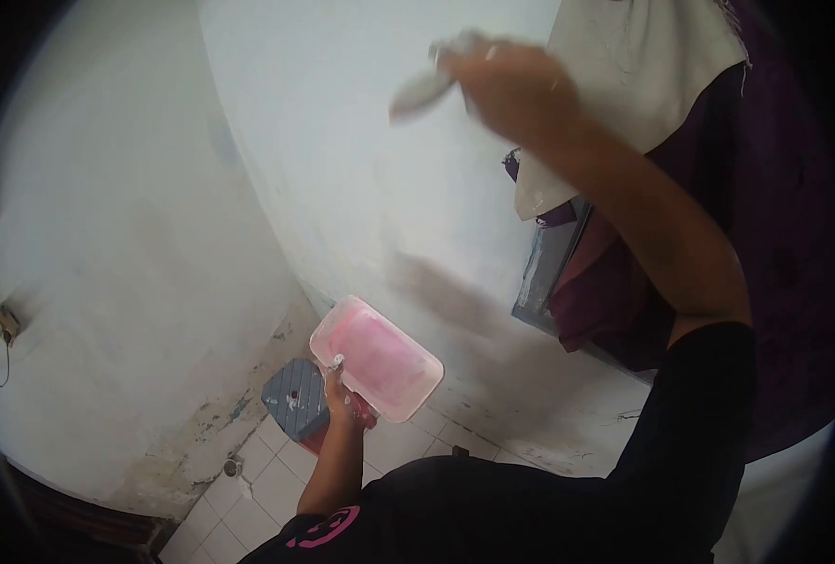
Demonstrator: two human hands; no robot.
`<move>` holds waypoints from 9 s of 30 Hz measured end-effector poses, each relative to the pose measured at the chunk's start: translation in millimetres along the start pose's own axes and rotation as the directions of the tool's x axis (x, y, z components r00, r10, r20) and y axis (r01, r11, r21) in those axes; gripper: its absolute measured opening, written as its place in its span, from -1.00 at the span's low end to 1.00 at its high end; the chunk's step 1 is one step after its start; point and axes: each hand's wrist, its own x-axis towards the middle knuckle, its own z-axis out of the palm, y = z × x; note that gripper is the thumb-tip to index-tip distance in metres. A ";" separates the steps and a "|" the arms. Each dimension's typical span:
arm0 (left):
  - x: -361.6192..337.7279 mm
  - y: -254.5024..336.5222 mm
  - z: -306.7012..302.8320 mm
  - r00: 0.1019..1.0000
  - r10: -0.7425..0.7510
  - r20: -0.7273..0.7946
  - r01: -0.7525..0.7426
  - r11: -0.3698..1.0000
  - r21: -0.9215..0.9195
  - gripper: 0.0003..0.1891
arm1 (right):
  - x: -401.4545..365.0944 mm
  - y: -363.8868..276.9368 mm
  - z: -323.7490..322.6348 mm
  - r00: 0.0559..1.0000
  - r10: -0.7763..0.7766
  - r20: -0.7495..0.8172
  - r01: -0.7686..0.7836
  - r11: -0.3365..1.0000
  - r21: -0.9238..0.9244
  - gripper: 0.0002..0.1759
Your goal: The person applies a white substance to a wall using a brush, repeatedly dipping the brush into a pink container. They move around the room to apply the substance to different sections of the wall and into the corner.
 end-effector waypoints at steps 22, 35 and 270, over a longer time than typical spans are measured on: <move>-11.7 2.1 22.4 0.993 0.113 0.026 -0.114 0.994 0.002 -0.40 | -10.1 10.3 63.0 0.972 -0.173 -0.158 0.201 0.963 0.182 -0.71; -12.8 -5.7 12.9 0.982 0.167 -0.084 -0.154 0.978 0.141 -0.38 | 15.5 35.1 144.8 0.980 0.118 0.161 -0.180 0.871 0.458 -0.74; 106.4 -1.2 10.8 0.924 0.097 -0.371 -0.021 0.979 0.205 -0.40 | -62.0 -40.2 287.9 0.979 -0.199 -0.051 0.183 0.726 0.663 -0.67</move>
